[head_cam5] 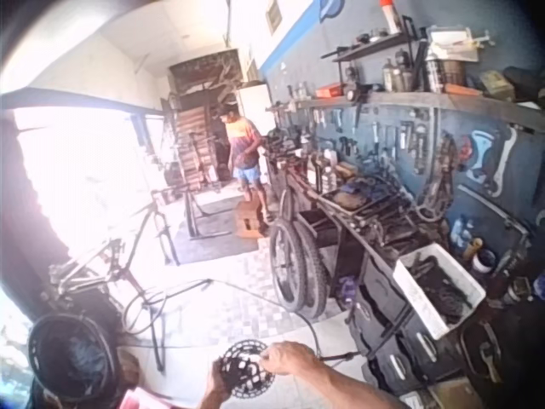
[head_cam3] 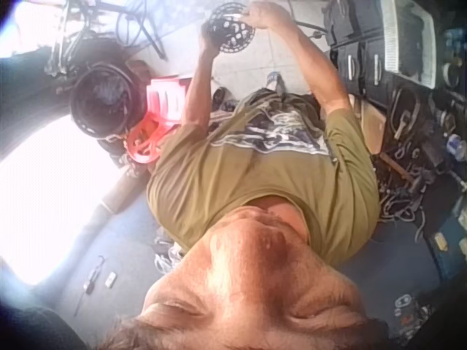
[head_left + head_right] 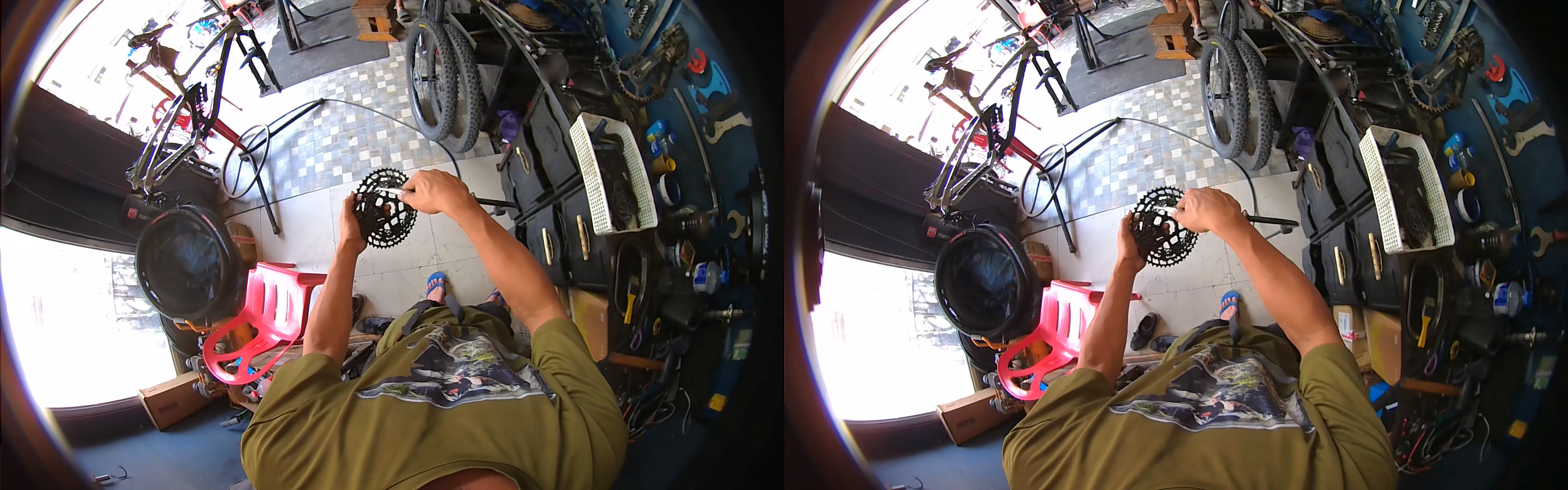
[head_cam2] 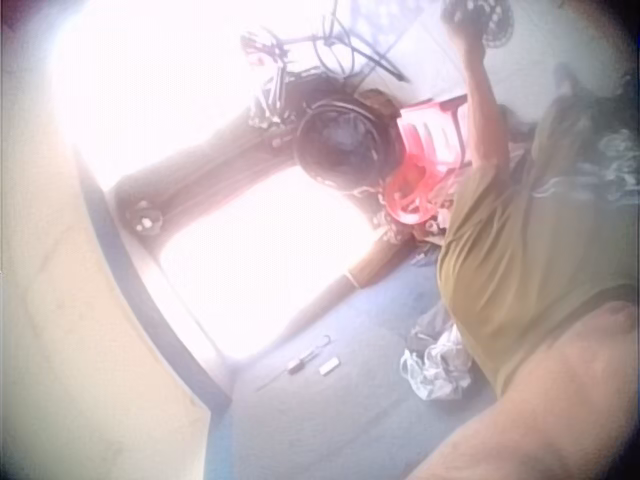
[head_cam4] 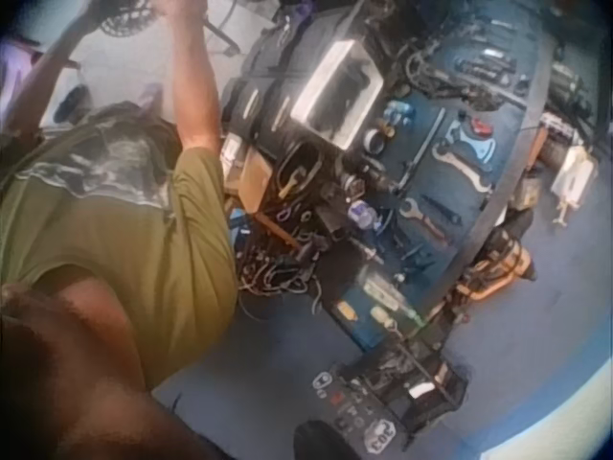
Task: The person uses a handheld air nozzle to blow air across bicycle gears and a crankset, moving the parts to expose different surfaces. The person holds each part by hand and rotates it while directing the air stream, then places the parts back into a white basket.
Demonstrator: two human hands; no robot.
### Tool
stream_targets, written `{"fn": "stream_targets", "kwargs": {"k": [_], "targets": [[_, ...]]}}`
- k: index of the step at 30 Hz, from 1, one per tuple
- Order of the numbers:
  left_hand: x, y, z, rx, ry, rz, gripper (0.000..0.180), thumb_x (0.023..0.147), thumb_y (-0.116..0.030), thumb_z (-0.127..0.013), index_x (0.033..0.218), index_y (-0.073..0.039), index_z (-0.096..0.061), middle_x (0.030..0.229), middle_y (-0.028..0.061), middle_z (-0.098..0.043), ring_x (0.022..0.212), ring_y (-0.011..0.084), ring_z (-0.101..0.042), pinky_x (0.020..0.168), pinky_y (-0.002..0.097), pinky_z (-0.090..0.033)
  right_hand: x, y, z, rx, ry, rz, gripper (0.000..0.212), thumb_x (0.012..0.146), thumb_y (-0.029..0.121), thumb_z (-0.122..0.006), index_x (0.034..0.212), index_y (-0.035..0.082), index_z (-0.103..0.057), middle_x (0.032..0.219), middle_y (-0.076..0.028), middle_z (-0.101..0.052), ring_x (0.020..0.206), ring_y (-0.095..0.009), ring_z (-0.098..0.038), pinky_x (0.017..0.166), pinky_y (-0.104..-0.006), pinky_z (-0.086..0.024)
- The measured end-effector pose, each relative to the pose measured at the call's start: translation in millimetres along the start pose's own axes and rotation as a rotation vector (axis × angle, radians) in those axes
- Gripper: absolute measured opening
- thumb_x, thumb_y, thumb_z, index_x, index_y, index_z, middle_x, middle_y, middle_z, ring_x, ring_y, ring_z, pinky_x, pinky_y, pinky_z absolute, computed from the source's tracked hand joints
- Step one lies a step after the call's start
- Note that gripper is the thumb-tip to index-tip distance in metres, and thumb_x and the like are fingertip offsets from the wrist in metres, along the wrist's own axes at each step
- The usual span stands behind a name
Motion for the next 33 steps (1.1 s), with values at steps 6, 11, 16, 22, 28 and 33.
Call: {"fn": "stream_targets", "kwargs": {"k": [6,11,16,22,28,33], "targets": [[-6.4,0.4,5.2,-0.062,0.037,0.064,0.062,0.101,-0.058,-0.043,0.126,-0.005,-0.066,0.110,0.0159,-0.074,0.097,0.0326,-0.074,0.086,0.0496,-0.062,25.6,-29.6,-11.7,-0.114,-0.050,-0.079,0.035,0.093,0.040,-0.061,0.112,0.017,-0.081,0.112,-0.016,-0.077,0.106,-0.036,-0.072,0.096,-0.0450,-0.056],[3.8,11.4,28.2,-0.102,0.050,0.082,0.069,0.097,-0.066,-0.048,0.134,-0.010,-0.061,0.105,0.0137,-0.068,0.099,0.0364,-0.072,0.084,0.0544,-0.061,27.3,-35.9,-15.0,-0.111,-0.084,-0.083,0.033,0.092,0.043,-0.062,0.108,0.021,-0.081,0.108,-0.016,-0.077,0.103,-0.037,-0.072,0.095,-0.0448,-0.056],[3.0,15.2,32.7,-0.107,0.007,0.071,0.068,0.096,-0.067,-0.049,0.133,-0.012,-0.062,0.110,0.0131,-0.065,0.100,0.0341,-0.070,0.086,0.0561,-0.060,17.2,-21.9,-6.9,-0.028,0.013,0.006,0.030,0.087,0.027,-0.061,0.093,0.005,-0.080,0.103,-0.021,-0.077,0.102,-0.036,-0.074,0.089,-0.0442,-0.058],[-2.5,12.4,37.1,-0.131,-0.040,0.073,0.064,0.096,-0.066,-0.049,0.128,-0.012,-0.065,0.099,0.0106,-0.067,0.092,0.0307,-0.069,0.082,0.0528,-0.061,13.5,-14.2,-11.0,-0.002,0.052,-0.004,0.035,0.094,0.041,-0.062,0.102,0.014,-0.082,0.107,-0.017,-0.077,0.106,-0.036,-0.072,0.095,-0.0462,-0.056],[-7.2,8.7,37.6,-0.163,-0.056,0.079,0.066,0.095,-0.068,-0.050,0.130,-0.014,-0.065,0.106,0.0135,-0.067,0.097,0.0361,-0.070,0.084,0.0566,-0.060,8.8,-35.3,-14.7,-0.106,-0.024,-0.087,0.034,0.093,0.039,-0.062,0.108,0.015,-0.081,0.114,-0.017,-0.076,0.110,-0.035,-0.071,0.098,-0.0461,-0.055],[-10.1,10.0,32.4,-0.182,-0.065,0.099,0.068,0.096,-0.066,-0.047,0.134,-0.012,-0.063,0.113,0.0159,-0.068,0.105,0.0376,-0.070,0.089,0.0564,-0.059,-7.0,-38.4,-12.5,-0.077,-0.030,-0.132,0.033,0.091,0.029,-0.061,0.103,0.004,-0.079,0.115,-0.019,-0.075,0.110,-0.036,-0.071,0.099,-0.0438,-0.055]]}}
Point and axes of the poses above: each hand's wrist, its own x-axis towards the middle knuckle, its own z-axis out of the back of the hand, y = z × x, the point moved 4 cm from there along x, towards the middle knuckle
